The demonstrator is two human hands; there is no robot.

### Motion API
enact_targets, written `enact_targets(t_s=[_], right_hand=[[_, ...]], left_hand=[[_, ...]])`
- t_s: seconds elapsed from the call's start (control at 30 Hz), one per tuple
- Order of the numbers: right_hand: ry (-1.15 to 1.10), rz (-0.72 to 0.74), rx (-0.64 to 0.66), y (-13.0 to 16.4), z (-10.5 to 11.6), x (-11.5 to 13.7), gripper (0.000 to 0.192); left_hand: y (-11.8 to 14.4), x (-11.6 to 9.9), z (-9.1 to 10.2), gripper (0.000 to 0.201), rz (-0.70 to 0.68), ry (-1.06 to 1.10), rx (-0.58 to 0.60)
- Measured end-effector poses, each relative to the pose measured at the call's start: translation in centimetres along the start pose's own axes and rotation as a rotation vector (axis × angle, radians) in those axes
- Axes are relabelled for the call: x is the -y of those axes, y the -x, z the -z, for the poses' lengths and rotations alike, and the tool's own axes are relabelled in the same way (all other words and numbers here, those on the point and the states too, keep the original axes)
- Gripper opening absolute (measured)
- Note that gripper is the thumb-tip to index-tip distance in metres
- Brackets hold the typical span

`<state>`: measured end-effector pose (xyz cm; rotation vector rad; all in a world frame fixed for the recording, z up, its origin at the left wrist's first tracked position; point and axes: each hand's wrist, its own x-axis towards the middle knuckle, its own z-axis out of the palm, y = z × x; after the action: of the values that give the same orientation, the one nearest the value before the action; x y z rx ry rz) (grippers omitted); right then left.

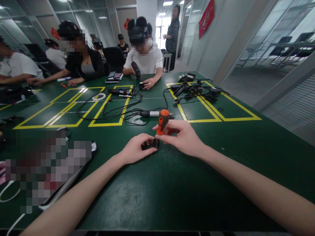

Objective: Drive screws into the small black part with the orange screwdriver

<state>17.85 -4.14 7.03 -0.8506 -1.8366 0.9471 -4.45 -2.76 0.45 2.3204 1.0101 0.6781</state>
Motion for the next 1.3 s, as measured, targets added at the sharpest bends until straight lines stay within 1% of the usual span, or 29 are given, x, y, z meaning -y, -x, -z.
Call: enact_targets(t_s=[0.13,0.27,0.37,0.47,0.6,0.7,0.87,1.0,1.07,1.17,1.3], right_hand=[[-0.030,-0.034,-0.006,-0.09,0.26,-0.04,0.030],[-0.089,-0.072,0.017,-0.02,0.23,-0.09,0.037],[-0.049,-0.048,0.031,0.07,0.05,-0.21,0.034],[0.018,-0.027,0.006,0.07,-0.02,-0.32,0.027],[0.061,0.008,-0.010,-0.06,0.19,-0.20,0.025],[0.074,-0.001,0.004,-0.15,0.31,-0.01,0.028],[-0.027,-0.039,-0.016,-0.14,0.13,-0.08,0.032],[-0.119,-0.103,-0.040,0.01,-0.14,-0.36,0.043],[-0.147,-0.139,-0.033,0.11,-0.28,-0.42,0.045],[-0.125,-0.141,-0.012,0.21,-0.38,-0.35,0.041],[-0.028,-0.050,0.001,0.12,-0.20,-0.22,0.027]], left_hand=[[0.07,0.19,-0.06,0.030,-0.002,0.004,0.002],[0.12,0.39,-0.09,0.033,-0.040,0.012,0.020],[0.04,0.48,-0.01,0.030,-0.064,0.055,0.053],[-0.07,0.61,0.01,0.026,-0.048,0.093,0.081],[-0.11,0.79,-0.08,0.030,-0.022,0.090,0.073],[-0.07,0.79,-0.11,0.032,-0.026,0.067,0.054],[-0.05,0.46,0.07,0.029,-0.032,0.050,0.051],[-0.06,0.19,0.12,0.029,-0.013,0.069,0.047],[-0.06,0.14,0.07,0.029,0.007,0.070,0.035],[-0.04,0.08,0.00,0.030,0.019,0.066,0.016],[-0.03,-0.09,0.16,0.033,0.013,0.101,0.004]])
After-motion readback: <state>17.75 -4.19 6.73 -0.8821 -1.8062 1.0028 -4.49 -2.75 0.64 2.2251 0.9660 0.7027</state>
